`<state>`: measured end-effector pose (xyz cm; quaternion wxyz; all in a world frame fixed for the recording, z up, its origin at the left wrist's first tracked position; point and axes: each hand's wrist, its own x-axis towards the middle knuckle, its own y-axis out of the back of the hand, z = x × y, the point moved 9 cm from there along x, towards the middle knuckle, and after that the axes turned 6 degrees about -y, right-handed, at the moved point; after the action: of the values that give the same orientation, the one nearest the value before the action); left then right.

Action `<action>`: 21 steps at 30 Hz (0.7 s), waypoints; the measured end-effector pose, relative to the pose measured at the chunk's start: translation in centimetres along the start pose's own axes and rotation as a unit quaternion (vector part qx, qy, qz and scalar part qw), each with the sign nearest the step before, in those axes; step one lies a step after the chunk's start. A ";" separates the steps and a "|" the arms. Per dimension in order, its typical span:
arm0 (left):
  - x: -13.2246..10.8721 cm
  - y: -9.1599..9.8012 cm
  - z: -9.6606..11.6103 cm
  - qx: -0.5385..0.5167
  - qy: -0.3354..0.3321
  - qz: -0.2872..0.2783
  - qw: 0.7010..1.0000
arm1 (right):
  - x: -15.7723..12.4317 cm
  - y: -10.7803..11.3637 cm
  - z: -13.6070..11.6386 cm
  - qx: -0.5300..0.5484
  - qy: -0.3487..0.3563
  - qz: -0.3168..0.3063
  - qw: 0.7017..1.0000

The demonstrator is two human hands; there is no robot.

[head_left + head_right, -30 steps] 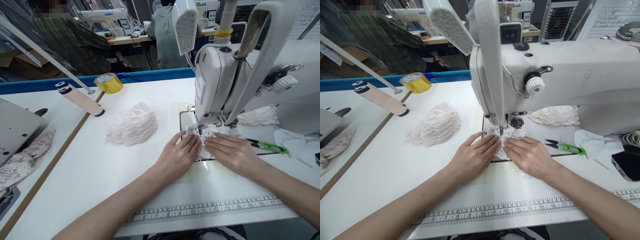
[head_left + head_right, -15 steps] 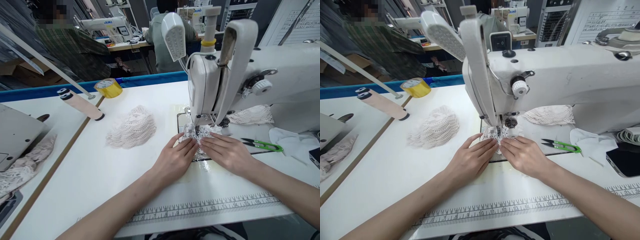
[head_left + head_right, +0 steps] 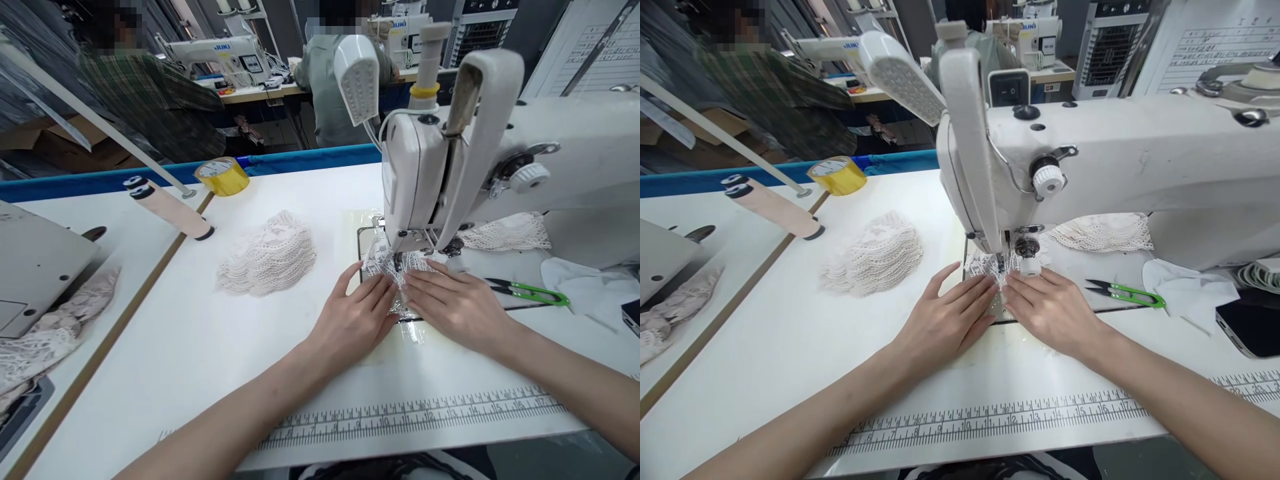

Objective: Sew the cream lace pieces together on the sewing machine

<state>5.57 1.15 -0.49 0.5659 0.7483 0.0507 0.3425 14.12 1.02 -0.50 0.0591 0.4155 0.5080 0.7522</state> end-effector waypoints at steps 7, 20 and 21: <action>-0.2 -0.1 -0.1 -0.002 0.007 -0.004 1.000 | 0.4 0.4 0.0 -0.015 -0.023 0.004 1.000; 0.4 -1.0 -1.9 -0.019 0.037 -0.021 0.999 | 0.9 -0.6 1.0 -0.047 -0.051 -0.026 0.997; 0.5 -1.2 -2.2 -0.019 0.041 -0.025 0.999 | 1.0 -0.7 1.1 -0.047 -0.055 -0.030 0.997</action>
<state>5.06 3.53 -1.05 0.5857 0.7214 0.0857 0.3595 14.00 2.69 -0.34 0.1294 0.4374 0.4803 0.7492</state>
